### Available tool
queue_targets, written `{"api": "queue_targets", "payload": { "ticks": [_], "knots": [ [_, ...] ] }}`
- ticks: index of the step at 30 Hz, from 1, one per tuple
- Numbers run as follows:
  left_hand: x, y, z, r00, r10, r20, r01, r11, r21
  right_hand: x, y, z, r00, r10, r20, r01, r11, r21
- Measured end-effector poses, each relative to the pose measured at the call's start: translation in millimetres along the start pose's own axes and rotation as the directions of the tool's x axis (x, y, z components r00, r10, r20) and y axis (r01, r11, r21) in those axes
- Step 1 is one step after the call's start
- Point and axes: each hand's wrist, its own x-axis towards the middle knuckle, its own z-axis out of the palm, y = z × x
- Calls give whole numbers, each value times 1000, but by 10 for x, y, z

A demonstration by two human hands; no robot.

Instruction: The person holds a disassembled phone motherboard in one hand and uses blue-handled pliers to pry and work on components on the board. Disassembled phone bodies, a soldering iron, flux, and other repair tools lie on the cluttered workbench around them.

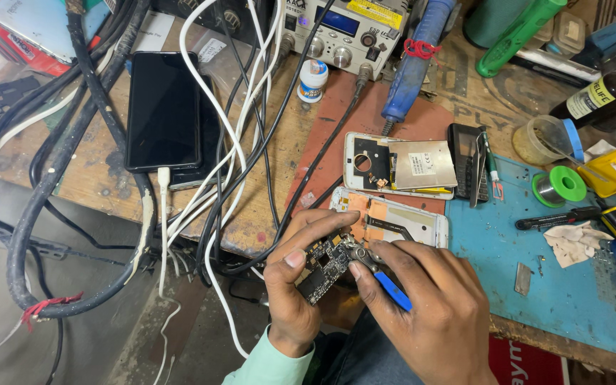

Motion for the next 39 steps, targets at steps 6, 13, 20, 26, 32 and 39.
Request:
{"api": "queue_targets", "payload": {
  "ticks": [6,13,20,26,32,39],
  "knots": [
    [-5,-10,3,999,-37,4,37,999,-30,5,45,-10,1000,8,26,-9,999,33],
    [-13,-35,14,999,-46,2,46,999,-4,-3,91,-23,996,50,72,-54,997,57],
    [-26,-85,-11,997,-78,25,79,995,-60,-44,173,-9,956,234,179,-270,940,210],
    [-21,-124,-43,992,-105,72,114,983,-142,-110,299,-1,874,351,336,-455,834,312],
    [-21,-121,-61,979,-172,112,196,949,-248,-122,458,2,734,380,563,-652,628,425],
    [-38,-111,-61,982,-133,135,155,975,-162,-149,385,3,794,378,475,-593,653,472]
  ]
}}
